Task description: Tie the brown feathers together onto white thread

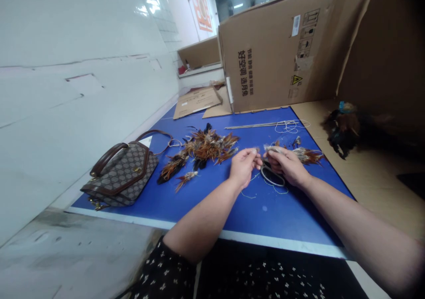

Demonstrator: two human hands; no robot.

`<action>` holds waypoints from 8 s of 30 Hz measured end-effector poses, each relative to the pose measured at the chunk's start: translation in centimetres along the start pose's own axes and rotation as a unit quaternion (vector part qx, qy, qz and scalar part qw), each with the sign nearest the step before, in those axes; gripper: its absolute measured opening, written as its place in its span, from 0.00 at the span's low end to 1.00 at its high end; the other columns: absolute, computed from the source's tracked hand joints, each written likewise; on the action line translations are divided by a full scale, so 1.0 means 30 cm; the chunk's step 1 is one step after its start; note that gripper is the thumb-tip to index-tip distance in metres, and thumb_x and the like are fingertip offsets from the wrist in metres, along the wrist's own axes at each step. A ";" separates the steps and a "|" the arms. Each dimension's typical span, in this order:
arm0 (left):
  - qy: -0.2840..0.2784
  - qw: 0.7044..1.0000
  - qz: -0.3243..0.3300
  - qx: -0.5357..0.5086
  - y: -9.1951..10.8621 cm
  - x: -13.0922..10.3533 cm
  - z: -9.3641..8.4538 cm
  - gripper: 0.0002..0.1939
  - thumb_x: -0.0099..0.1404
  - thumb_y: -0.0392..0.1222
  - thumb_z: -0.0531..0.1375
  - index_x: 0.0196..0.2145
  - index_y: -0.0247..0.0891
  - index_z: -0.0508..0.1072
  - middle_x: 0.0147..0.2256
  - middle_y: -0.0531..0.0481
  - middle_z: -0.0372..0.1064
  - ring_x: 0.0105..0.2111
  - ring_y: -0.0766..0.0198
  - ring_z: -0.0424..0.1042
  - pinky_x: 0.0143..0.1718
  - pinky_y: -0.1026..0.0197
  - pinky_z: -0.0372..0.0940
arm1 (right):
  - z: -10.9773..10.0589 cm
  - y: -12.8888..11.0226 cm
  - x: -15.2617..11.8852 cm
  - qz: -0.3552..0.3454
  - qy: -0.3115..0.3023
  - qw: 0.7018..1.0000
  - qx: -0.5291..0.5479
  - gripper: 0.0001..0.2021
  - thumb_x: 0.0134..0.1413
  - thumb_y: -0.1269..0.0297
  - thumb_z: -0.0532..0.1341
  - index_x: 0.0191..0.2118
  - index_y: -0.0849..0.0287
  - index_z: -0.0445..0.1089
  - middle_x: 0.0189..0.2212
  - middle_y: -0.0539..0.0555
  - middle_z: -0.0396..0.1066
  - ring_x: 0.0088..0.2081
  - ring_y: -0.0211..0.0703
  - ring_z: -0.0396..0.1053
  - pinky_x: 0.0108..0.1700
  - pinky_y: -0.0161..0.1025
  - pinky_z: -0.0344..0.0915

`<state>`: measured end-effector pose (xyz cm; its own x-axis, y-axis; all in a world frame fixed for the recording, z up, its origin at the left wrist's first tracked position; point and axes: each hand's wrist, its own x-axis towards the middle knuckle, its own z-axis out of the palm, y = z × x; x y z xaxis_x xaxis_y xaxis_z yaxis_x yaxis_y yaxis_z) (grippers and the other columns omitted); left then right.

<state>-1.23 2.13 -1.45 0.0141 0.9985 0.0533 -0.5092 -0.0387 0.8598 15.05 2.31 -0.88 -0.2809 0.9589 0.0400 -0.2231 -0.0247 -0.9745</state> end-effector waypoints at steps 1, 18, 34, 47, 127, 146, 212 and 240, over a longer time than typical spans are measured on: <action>-0.010 1.000 -0.006 0.004 -0.005 -0.001 -0.001 0.22 0.55 0.51 0.74 0.36 0.30 0.76 0.29 0.47 0.73 0.24 0.68 0.70 0.24 0.64 0.61 | 0.000 0.001 0.002 0.006 -0.002 1.000 0.014 0.20 0.55 0.45 0.69 0.38 0.59 0.72 0.21 0.42 0.52 0.20 0.29 0.45 0.21 0.32 0.42; -0.063 0.995 -0.020 0.075 -0.022 -0.012 -0.011 0.19 0.58 0.53 0.71 0.32 0.31 0.80 0.21 0.53 0.65 0.20 0.74 0.58 0.22 0.66 0.47 | 0.008 -0.031 -0.011 -0.086 -0.103 0.966 -0.221 0.25 0.62 0.39 0.61 0.34 0.60 0.74 0.23 0.50 0.67 0.26 0.37 0.60 0.30 0.36 0.59; 0.014 0.999 0.032 0.035 -0.012 0.006 -0.012 0.24 0.58 0.58 0.71 0.37 0.32 0.76 0.21 0.52 0.68 0.21 0.72 0.63 0.22 0.66 0.51 | -0.013 0.026 0.005 -0.014 -0.049 0.994 -0.101 0.25 0.60 0.37 0.63 0.38 0.58 0.70 0.20 0.43 0.52 0.21 0.33 0.47 0.21 0.33 0.47; -0.008 0.996 0.020 0.083 -0.017 -0.017 -0.002 0.22 0.58 0.56 0.71 0.35 0.32 0.80 0.20 0.54 0.65 0.20 0.74 0.58 0.22 0.66 0.49 | 0.015 -0.011 -0.007 -0.193 -0.066 0.911 -0.359 0.18 0.70 0.52 0.53 0.35 0.56 0.73 0.31 0.54 0.75 0.34 0.45 0.70 0.44 0.41 0.65; -0.066 0.984 0.069 0.148 0.024 -0.022 -0.011 0.19 0.59 0.54 0.72 0.36 0.33 0.82 0.26 0.51 0.68 0.21 0.73 0.63 0.24 0.65 0.58 | 0.009 -0.032 -0.016 -0.110 -0.136 0.929 -0.327 0.24 0.68 0.43 0.53 0.35 0.59 0.72 0.26 0.52 0.67 0.29 0.42 0.62 0.35 0.40 0.61; 0.011 0.999 0.019 -0.029 0.057 0.011 -0.014 0.21 0.55 0.51 0.75 0.37 0.33 0.76 0.31 0.49 0.72 0.24 0.74 0.65 0.23 0.66 0.50 | -0.018 -0.008 0.008 0.015 -0.037 0.996 -0.085 0.14 0.63 0.50 0.56 0.42 0.55 0.69 0.24 0.45 0.51 0.21 0.35 0.45 0.22 0.35 0.46; -0.013 0.993 -0.052 -0.103 0.044 -0.097 0.089 0.17 0.60 0.47 0.73 0.34 0.33 0.72 0.34 0.48 0.71 0.27 0.72 0.63 0.26 0.65 0.51 | 0.037 0.028 -0.009 -0.215 0.133 0.925 -0.284 0.21 0.71 0.44 0.52 0.46 0.56 0.72 0.32 0.54 0.71 0.33 0.45 0.68 0.38 0.41 0.66; -0.029 0.999 -0.030 -0.014 -0.009 -0.054 0.040 0.21 0.57 0.53 0.73 0.32 0.32 0.72 0.22 0.54 0.63 0.23 0.73 0.58 0.26 0.64 0.50 | 0.024 0.041 0.011 -0.224 0.053 0.950 -0.213 0.18 0.62 0.49 0.66 0.49 0.57 0.76 0.38 0.57 0.80 0.39 0.48 0.78 0.47 0.46 0.76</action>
<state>-0.09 0.48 -1.16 0.0944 0.9950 0.0315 -0.5293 0.0233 0.8481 14.01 2.38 -1.90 -0.1464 0.8700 0.4709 0.1061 0.4870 -0.8669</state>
